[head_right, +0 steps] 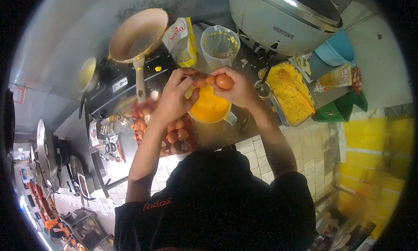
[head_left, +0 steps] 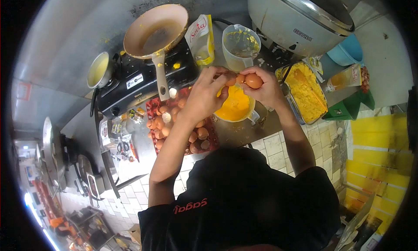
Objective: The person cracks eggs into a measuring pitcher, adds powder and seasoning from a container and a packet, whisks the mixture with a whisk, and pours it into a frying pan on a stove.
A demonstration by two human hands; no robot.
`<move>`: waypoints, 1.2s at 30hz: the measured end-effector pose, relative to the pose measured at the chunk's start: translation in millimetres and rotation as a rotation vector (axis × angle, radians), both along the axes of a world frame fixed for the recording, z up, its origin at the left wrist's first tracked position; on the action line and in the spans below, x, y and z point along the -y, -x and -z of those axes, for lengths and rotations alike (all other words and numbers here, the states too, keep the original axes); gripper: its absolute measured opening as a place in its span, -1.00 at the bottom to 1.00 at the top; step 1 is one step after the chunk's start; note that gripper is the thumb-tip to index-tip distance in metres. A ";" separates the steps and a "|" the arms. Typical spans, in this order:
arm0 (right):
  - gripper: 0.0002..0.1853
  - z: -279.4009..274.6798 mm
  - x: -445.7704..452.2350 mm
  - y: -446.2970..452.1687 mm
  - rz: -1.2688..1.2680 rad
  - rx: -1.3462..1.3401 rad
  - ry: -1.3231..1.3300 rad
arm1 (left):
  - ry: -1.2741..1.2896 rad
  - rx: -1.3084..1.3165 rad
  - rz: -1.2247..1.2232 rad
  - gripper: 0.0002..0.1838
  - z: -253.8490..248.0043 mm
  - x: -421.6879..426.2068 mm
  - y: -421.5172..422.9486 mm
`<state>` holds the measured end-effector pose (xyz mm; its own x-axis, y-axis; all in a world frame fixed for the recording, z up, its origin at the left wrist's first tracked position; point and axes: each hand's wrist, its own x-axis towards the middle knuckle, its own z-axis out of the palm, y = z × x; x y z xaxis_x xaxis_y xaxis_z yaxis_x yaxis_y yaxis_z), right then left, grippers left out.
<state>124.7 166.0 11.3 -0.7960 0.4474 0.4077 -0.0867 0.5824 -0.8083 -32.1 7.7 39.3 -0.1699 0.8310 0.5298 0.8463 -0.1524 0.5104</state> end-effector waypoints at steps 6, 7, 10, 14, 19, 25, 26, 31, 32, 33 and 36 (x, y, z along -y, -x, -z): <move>-0.65 -0.2 5.6 -5.2 0.034 -0.068 -0.024 | -0.013 -0.122 0.001 -0.57 0.0 0.2 -7.9; -0.66 -0.1 7.0 -6.0 0.037 -0.086 -0.018 | -0.017 -0.156 0.002 -0.56 0.2 0.9 -8.7; -0.64 1.4 12.2 -10.1 0.032 -0.096 -0.024 | -0.015 -0.157 -0.007 -0.50 1.9 2.1 -14.2; -0.57 0.8 37.0 0.3 -0.034 -0.132 -0.063 | 0.013 -0.133 -0.116 -0.38 5.0 13.7 -22.5; -0.51 -1.2 63.7 31.7 -0.332 -0.169 -0.029 | 0.025 -0.144 -0.462 -0.34 33.5 74.4 -20.4; -0.54 -12.4 58.5 8.9 -0.365 -0.125 0.127 | 0.129 0.063 -0.777 -0.19 76.3 156.9 -7.7; -0.57 -9.6 57.0 -2.9 -0.367 -0.077 0.118 | 0.110 0.105 -0.781 -0.15 74.1 167.8 -11.7; -0.64 13.7 62.9 -70.0 -0.370 0.160 0.194 | 0.103 0.582 -1.336 -0.37 183.0 288.7 5.5; -0.65 21.4 69.6 -82.4 -0.374 0.193 0.208 | 0.243 0.630 -1.414 -0.42 221.7 319.8 17.0; -0.65 30.2 77.7 -93.7 -0.375 0.224 0.219 | 0.431 0.436 -1.229 -0.44 230.2 332.9 23.1; -0.67 57.7 109.3 -113.1 -0.335 0.308 0.261 | 0.371 0.726 -1.047 -0.46 240.3 332.7 24.7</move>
<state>237.8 56.7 -46.4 -0.9782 0.2034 0.0414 0.0308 0.3397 -0.9400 -56.7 -325.0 -201.0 -0.9608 0.2097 -0.1816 -0.0031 0.6463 0.7631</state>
